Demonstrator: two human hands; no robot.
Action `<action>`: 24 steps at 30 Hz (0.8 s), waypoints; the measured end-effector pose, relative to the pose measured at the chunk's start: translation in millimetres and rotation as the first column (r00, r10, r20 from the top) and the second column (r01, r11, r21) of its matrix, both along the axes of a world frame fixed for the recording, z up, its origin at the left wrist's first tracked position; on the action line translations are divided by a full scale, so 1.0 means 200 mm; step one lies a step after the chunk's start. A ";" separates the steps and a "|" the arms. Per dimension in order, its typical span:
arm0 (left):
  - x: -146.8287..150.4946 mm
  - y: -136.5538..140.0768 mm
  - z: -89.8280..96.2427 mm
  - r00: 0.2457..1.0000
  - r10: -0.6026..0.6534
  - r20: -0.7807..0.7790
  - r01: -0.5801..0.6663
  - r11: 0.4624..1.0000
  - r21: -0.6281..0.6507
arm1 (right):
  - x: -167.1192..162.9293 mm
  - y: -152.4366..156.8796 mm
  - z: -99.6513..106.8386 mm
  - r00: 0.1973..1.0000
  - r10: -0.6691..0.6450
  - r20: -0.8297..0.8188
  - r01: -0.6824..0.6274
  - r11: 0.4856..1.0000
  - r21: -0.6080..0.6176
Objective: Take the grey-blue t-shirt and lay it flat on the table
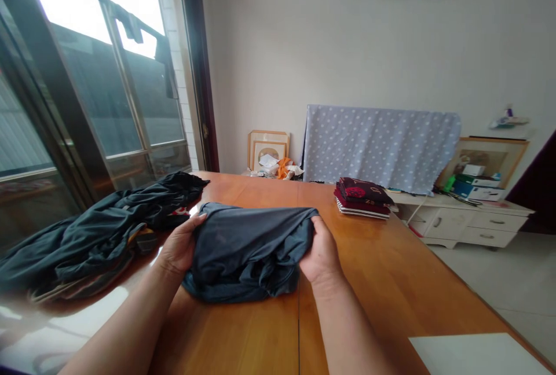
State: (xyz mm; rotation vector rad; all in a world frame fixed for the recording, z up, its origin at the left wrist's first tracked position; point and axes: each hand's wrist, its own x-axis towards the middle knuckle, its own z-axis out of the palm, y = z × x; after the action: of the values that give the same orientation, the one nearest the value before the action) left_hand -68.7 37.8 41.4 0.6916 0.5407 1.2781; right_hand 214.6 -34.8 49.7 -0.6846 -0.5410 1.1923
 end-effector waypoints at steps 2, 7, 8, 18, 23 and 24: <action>-0.01 0.05 -0.01 0.986 0.161 0.045 -0.160 0.986 -0.038 | 0.09 0.00 0.04 0.998 -0.053 -0.017 0.054 0.997 0.047; 0.02 0.07 -0.06 0.906 0.374 -0.198 -0.375 0.926 0.031 | 0.18 -0.02 0.08 0.987 -0.160 -0.032 0.163 0.981 0.105; 0.03 0.06 -0.07 0.867 0.416 -0.275 -0.410 0.908 0.085 | 0.18 -0.02 0.08 0.984 -0.172 -0.045 0.176 0.979 0.104; 0.22 -0.09 -0.09 0.667 0.297 -0.684 0.163 0.837 0.522 | 0.17 -0.06 0.08 0.990 -0.134 0.053 0.130 0.989 0.072; 0.26 -0.09 -0.11 0.655 0.221 -0.723 0.241 0.845 0.477 | 0.20 -0.07 0.09 0.996 -0.091 0.020 0.090 0.995 0.046; 0.25 -0.08 -0.10 0.703 0.192 -0.685 0.184 0.881 0.436 | 0.21 -0.07 0.09 0.995 -0.100 0.009 0.099 0.994 0.056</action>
State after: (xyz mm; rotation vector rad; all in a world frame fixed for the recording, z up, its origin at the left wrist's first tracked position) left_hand -19.5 21.8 21.4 1.6553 0.8663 1.1161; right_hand 256.6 -48.8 68.4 -0.6644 -0.5418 1.0770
